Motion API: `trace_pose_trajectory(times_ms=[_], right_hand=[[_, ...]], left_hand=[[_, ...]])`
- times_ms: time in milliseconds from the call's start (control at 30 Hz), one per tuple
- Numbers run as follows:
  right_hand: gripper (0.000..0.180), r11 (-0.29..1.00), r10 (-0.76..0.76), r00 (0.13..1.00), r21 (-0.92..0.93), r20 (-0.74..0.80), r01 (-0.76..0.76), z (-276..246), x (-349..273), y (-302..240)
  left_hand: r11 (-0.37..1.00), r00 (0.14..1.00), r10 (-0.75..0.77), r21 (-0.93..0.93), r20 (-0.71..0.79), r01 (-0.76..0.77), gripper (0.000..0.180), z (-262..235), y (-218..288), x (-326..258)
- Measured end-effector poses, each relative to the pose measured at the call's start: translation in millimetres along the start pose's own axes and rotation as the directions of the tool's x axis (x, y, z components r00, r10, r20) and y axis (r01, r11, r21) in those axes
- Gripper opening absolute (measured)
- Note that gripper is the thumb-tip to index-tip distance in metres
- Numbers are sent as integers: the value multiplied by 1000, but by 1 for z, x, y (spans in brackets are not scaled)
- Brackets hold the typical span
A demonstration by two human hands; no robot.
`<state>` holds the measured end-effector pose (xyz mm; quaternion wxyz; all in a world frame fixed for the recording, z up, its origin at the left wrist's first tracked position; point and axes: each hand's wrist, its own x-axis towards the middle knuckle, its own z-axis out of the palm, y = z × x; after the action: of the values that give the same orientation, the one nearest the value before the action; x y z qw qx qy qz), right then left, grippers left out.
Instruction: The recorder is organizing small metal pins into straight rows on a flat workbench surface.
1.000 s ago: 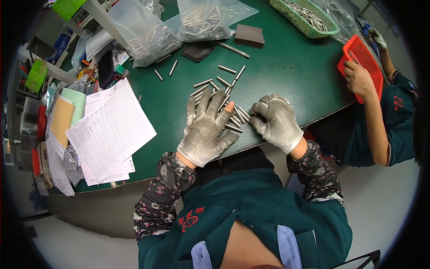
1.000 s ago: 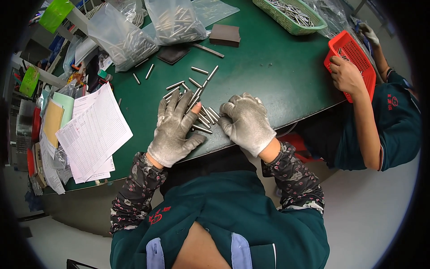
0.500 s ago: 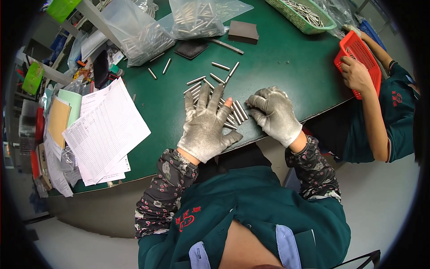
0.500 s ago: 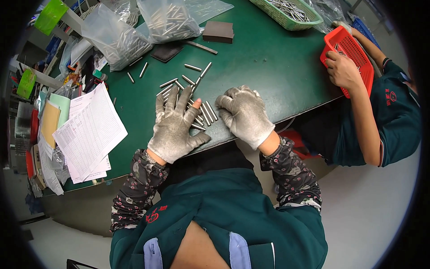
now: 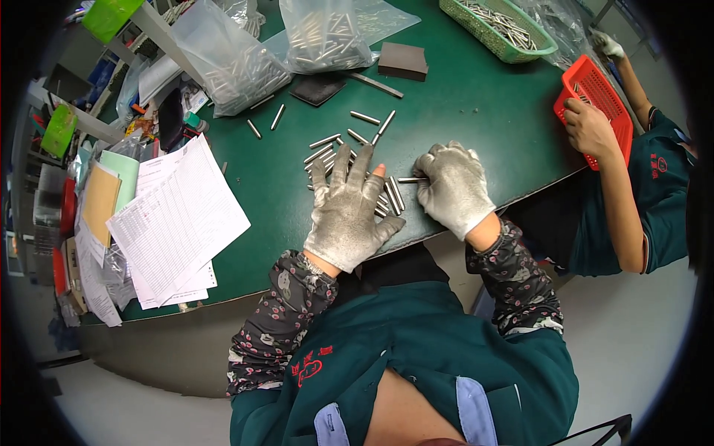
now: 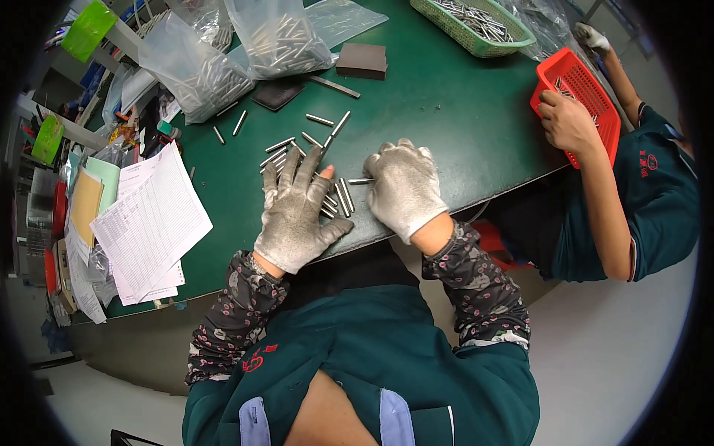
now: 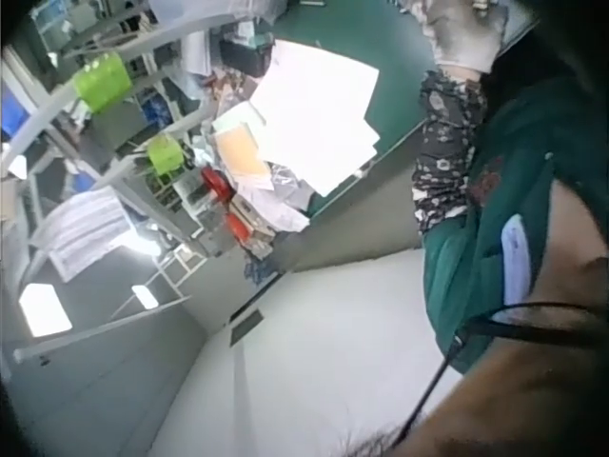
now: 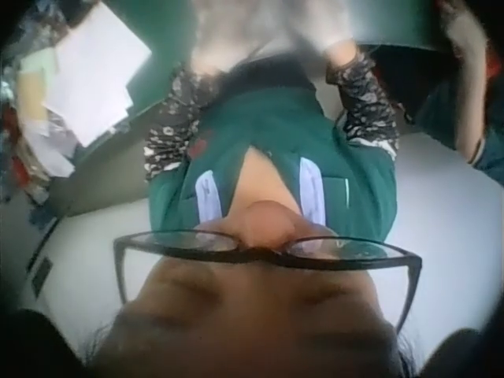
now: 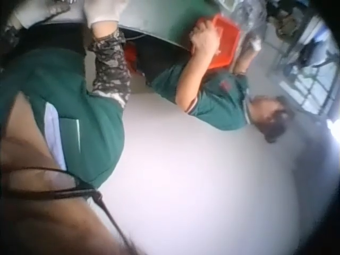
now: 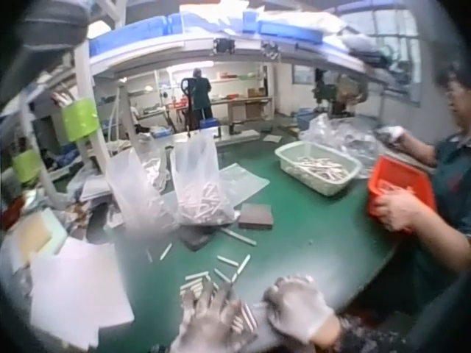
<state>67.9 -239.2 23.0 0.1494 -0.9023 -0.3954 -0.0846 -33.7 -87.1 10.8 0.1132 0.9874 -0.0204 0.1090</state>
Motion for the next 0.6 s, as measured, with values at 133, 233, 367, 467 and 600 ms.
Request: trace_pose_trajectory(times_ms=[133, 233, 367, 467, 600], right_hand=[[19, 992, -115, 993, 47, -14, 115, -5, -1, 14], [23, 970, -214, 977, 122, 26, 209, -2, 2, 10], [22, 928, -249, 968, 277, -35, 249, 7, 2, 8], [24, 899, -224, 972, 371, -71, 234, 9, 2, 12], [28, 922, -293, 956, 270, 10, 279, 0, 1, 6]], left_hand=[[1000, 1000, -18, -15, 6, 18, 59, -3, -2, -2], [998, 1000, 20, -53, -7, -20, 57, -1, -2, -3], [997, 999, 14, -72, -52, -18, 54, 0, -3, -2], [998, 999, 7, -64, -35, -9, 54, 0, -5, -2], [999, 999, 10, -48, -49, -12, 53, 1, -2, -1]])
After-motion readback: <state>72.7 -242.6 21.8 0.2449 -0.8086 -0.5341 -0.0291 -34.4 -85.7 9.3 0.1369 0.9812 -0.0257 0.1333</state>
